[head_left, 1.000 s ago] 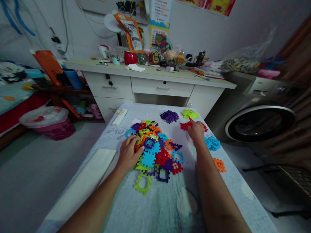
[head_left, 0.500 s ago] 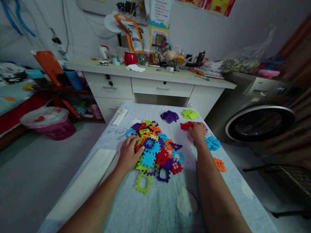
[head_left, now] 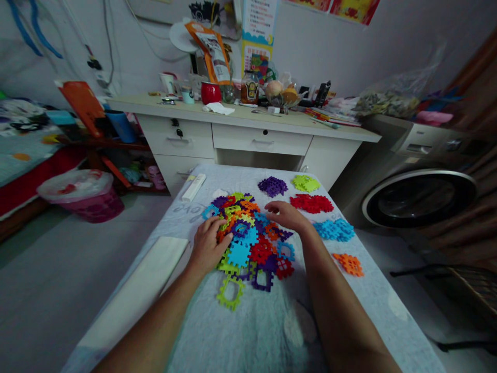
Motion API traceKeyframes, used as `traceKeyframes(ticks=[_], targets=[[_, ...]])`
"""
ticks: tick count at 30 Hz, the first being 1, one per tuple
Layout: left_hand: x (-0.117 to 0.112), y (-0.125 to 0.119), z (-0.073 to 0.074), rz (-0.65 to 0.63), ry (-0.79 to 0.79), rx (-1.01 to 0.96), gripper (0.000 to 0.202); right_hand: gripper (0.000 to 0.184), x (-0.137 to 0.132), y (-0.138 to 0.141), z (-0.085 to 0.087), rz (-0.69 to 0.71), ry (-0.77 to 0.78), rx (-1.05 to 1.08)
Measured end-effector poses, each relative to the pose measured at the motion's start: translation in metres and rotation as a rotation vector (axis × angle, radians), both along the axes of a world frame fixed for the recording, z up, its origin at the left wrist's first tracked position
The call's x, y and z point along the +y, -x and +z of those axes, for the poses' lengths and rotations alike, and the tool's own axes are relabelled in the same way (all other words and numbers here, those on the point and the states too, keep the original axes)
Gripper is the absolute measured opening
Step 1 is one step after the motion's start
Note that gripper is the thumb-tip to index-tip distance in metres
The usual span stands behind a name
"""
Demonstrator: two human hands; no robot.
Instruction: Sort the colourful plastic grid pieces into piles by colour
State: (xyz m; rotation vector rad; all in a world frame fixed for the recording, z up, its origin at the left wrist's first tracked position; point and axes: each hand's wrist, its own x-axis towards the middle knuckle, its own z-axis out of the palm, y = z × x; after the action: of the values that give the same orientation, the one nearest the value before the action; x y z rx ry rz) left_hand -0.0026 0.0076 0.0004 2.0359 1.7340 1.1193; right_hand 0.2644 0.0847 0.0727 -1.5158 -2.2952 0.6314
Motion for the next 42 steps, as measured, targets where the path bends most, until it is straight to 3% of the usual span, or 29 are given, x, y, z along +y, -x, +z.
traceKeyframes(ticks=[8,17,21,26,33,37,42], targets=[[0.000,0.002,-0.003,-0.004,-0.010,0.016,0.035,0.036,-0.004,0.012,-0.010,0.099,0.063,-0.059],[0.002,0.002,-0.003,-0.007,-0.028,0.049,0.034,0.056,-0.005,-0.004,0.000,-0.046,-0.014,-0.014],[0.003,0.003,-0.005,-0.016,-0.030,0.054,0.035,0.048,-0.010,-0.030,0.010,-0.141,-0.087,-0.091],[0.004,0.003,-0.005,-0.023,-0.034,0.055,0.036,0.047,-0.023,-0.086,0.015,-0.250,-0.149,-0.197],[0.005,0.003,-0.006,-0.018,-0.033,0.045,0.035,0.053,-0.047,-0.163,0.006,-0.711,-0.087,-0.405],[0.006,0.003,-0.008,-0.021,-0.047,0.059,0.036,0.057,-0.060,-0.183,-0.002,-0.807,-0.042,-0.483],[0.006,0.003,-0.007,-0.027,-0.044,0.073,0.037,0.062,-0.071,-0.187,-0.005,-0.926,0.008,-0.509]])
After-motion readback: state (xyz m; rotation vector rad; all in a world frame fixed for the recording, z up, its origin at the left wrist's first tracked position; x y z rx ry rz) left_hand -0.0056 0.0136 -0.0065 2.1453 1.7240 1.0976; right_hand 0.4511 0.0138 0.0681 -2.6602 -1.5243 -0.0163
